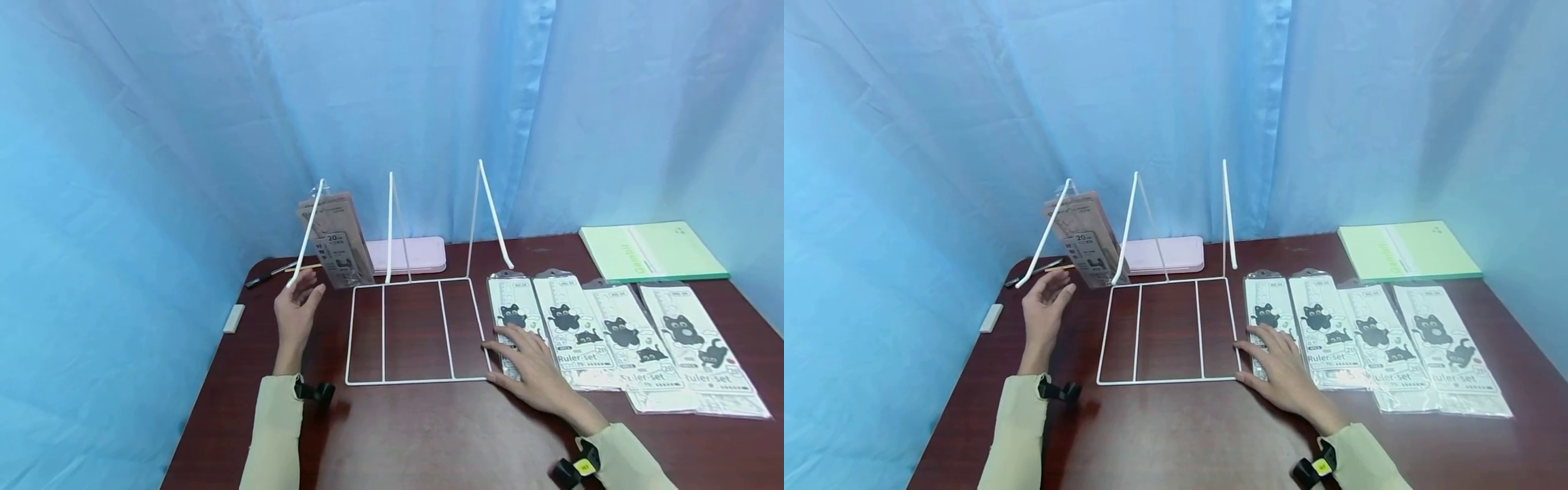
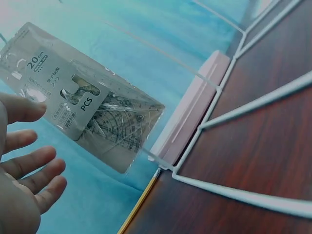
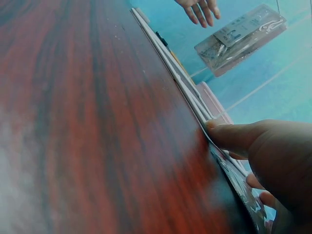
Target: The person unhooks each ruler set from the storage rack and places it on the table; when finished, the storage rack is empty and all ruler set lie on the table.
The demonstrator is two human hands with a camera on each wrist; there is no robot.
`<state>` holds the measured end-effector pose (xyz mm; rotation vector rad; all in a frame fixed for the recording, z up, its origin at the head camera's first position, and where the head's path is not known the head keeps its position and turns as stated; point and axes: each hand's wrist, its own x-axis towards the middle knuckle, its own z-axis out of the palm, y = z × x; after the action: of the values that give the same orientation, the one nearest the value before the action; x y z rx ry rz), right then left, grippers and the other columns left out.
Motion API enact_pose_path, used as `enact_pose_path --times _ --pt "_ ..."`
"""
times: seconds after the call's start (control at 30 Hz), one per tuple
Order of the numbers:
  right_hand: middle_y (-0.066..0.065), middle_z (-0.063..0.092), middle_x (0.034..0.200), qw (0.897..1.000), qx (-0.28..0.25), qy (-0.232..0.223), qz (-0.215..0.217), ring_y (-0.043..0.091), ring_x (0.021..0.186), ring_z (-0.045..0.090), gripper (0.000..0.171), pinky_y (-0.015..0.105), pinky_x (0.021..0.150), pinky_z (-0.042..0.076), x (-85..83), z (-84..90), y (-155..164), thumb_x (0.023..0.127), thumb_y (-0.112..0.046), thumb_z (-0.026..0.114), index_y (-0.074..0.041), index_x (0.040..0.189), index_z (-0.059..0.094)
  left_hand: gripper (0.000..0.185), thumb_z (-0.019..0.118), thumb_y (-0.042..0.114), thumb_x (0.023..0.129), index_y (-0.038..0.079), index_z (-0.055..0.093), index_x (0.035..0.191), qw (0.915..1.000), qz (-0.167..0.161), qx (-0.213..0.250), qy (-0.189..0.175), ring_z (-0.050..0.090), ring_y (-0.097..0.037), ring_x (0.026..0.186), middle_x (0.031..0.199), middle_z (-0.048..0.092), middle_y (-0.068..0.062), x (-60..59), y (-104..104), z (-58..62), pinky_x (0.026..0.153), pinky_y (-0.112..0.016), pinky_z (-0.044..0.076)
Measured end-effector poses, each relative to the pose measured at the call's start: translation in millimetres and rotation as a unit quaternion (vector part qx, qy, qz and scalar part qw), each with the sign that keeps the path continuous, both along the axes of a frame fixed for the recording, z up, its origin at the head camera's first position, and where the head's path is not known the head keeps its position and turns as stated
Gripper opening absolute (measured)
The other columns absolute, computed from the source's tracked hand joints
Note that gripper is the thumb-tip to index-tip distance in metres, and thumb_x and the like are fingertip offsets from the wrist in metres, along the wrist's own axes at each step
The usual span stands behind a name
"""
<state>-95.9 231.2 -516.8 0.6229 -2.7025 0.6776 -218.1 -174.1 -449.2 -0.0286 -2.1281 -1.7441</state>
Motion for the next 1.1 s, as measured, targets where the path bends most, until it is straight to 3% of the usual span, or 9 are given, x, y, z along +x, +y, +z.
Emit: enact_pose_path --times 0.13,0.33,0.53,0.83,1.1 --pt "0.018 0.055 0.142 1.0 0.001 0.005 0.003 0.044 0.134 0.043 0.052 0.066 0.105 0.029 -1.0 -0.8 -0.1 0.08 -0.03 0.08 -0.015 0.128 0.067 0.038 0.07 -0.001 0.09 -0.011 0.062 0.126 0.9984 0.012 0.055 0.005 0.066 -0.024 0.108 0.122 0.065 -0.032 -9.7 4.2 0.6 0.089 -0.015 0.053" --pt "0.019 0.055 0.142 1.0 0.001 0.003 0.003 0.045 0.134 0.043 0.053 0.065 0.106 0.029 -0.6 -1.7 -0.1 0.079 -0.03 0.081 -0.015 0.128 0.067 0.036 0.071 0.0 0.088 -0.008 0.065 0.123 0.9959 0.031 0.085 0.005 0.066 -0.005 0.093 0.119 0.067 -0.031 -19.9 10.9 0.3 0.083 -0.013 0.053" --pt "0.018 0.054 0.142 1.0 0.001 -0.001 0.001 0.045 0.134 0.043 0.053 0.065 0.106 0.028 -0.1 -0.6 -0.4 0.08 -0.03 0.081 -0.015 0.129 0.067 0.029 0.072 0.0 0.088 -0.004 0.07 0.116 0.995 0.038 0.092 0.006 0.065 -0.004 0.087 0.109 0.069 -0.027 -27.0 15.8 -3.9 0.08 -0.015 0.053" --pt "0.018 0.055 0.142 1.0 0.002 -0.001 -0.002 0.044 0.135 0.043 0.052 0.065 0.107 0.028 -0.3 -0.8 -0.8 0.08 -0.031 0.081 -0.016 0.128 0.067 0.028 0.072 -0.003 0.086 -0.008 0.068 0.114 0.9923 0.046 0.113 -0.018 0.063 -0.001 0.083 0.094 0.067 0.003 -33.1 22.6 -5.6 0.078 -0.014 0.053" --pt "0.018 0.055 0.142 1.0 0.002 0.001 -0.002 0.044 0.134 0.043 0.052 0.065 0.106 0.029 -0.5 -1.6 0.1 0.079 -0.03 0.081 -0.016 0.128 0.067 0.029 0.073 -0.001 0.086 -0.007 0.067 0.114 0.9942 0.027 0.1 -0.03 0.061 -0.001 0.085 0.093 0.063 0.006 -37.3 28.3 -7.3 0.079 -0.015 0.05"
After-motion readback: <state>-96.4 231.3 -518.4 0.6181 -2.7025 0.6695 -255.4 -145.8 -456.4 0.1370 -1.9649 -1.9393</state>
